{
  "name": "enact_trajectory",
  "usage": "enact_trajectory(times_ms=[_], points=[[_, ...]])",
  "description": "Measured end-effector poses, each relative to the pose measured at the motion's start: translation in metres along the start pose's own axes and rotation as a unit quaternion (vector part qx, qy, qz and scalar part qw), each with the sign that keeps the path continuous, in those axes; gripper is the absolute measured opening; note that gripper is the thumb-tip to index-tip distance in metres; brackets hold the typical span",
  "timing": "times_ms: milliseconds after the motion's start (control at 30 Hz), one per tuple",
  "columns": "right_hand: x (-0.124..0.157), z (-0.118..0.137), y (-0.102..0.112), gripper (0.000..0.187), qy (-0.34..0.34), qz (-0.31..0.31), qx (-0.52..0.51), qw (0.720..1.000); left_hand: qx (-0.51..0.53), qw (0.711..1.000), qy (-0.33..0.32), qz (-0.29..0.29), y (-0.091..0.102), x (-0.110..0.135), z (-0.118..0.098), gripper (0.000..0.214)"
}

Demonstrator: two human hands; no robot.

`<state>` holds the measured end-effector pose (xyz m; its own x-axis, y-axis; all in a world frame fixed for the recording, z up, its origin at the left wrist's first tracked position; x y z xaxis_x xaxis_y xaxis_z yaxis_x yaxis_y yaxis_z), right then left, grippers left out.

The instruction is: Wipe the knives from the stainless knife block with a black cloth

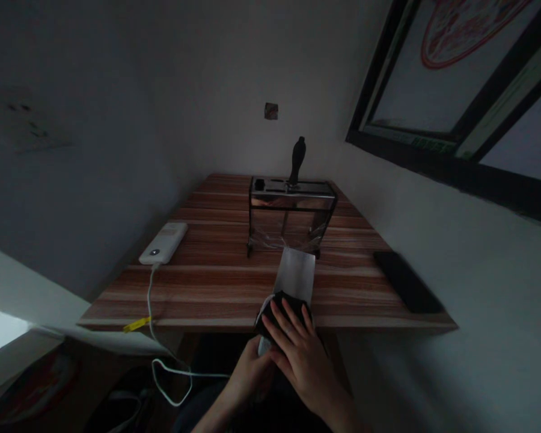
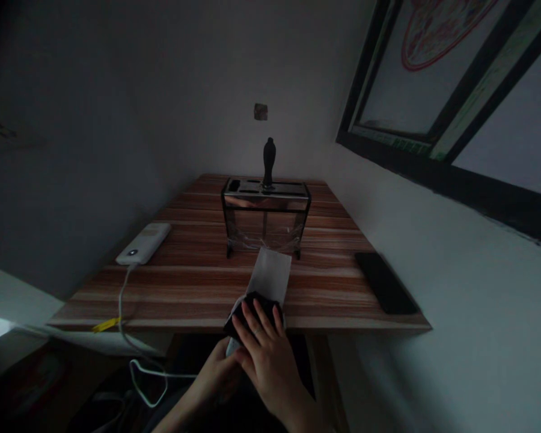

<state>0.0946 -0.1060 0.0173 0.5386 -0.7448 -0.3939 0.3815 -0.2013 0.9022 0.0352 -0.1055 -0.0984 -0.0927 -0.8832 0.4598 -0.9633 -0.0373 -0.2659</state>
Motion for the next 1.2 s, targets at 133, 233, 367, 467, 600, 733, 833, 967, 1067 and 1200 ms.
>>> enact_trajectory(times_ms=[133, 233, 367, 467, 600, 733, 833, 967, 1067, 1200], points=[[0.004, 0.006, -0.003, 0.059, 0.001, 0.011, -0.012, 1.000, -0.009, 1.000, 0.014, -0.020, 0.002, 0.004, -0.004, 0.055], [0.003, 0.004, -0.002, 0.058, -0.004, 0.007, -0.017, 1.000, -0.029, 1.000, 0.008, -0.003, -0.002, 0.007, -0.008, 0.054], [-0.003, -0.002, 0.000, 0.057, -0.005, -0.002, -0.013, 1.000, -0.019, 1.000, -0.009, 0.016, -0.004, 0.007, -0.011, 0.052], [-0.011, -0.010, 0.004, 0.056, -0.007, -0.020, -0.008, 1.000, -0.003, 0.999, -0.009, 0.033, -0.006, 0.007, -0.010, 0.051], [-0.025, -0.026, 0.008, 0.052, -0.015, -0.039, 0.004, 0.999, 0.015, 0.999, 0.012, 0.040, -0.008, 0.009, -0.007, 0.049], [-0.039, -0.043, 0.010, 0.049, -0.016, -0.058, 0.012, 0.998, 0.030, 0.998, 0.017, 0.045, -0.009, 0.009, -0.006, 0.046], [-0.050, -0.056, 0.014, 0.048, -0.018, -0.078, 0.013, 0.997, 0.030, 0.998, 0.021, 0.045, -0.009, 0.008, -0.005, 0.046], [-0.062, -0.070, 0.017, 0.045, -0.028, -0.082, 0.021, 0.996, 0.029, 0.999, 0.029, 0.031, -0.009, 0.009, -0.008, 0.051], [-0.069, -0.079, 0.018, 0.043, -0.036, -0.086, 0.029, 0.995, 0.027, 0.999, 0.036, 0.027, -0.009, 0.010, -0.010, 0.054], [-0.074, -0.087, 0.022, 0.042, -0.035, -0.097, 0.030, 0.994, 0.022, 0.998, 0.035, 0.037, -0.009, 0.011, -0.008, 0.053]])
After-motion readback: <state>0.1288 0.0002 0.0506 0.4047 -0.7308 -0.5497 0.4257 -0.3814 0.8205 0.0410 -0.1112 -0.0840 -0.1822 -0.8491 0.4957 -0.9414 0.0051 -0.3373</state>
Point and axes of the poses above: each hand's wrist, its own x-axis away from the middle knuckle, its own y-axis out of the back of the hand, z = x × y, the point moved 9 cm from there along -x, towards the middle knuckle, and after that the axes turned 10 degrees about -z, right-handed, at the moved point
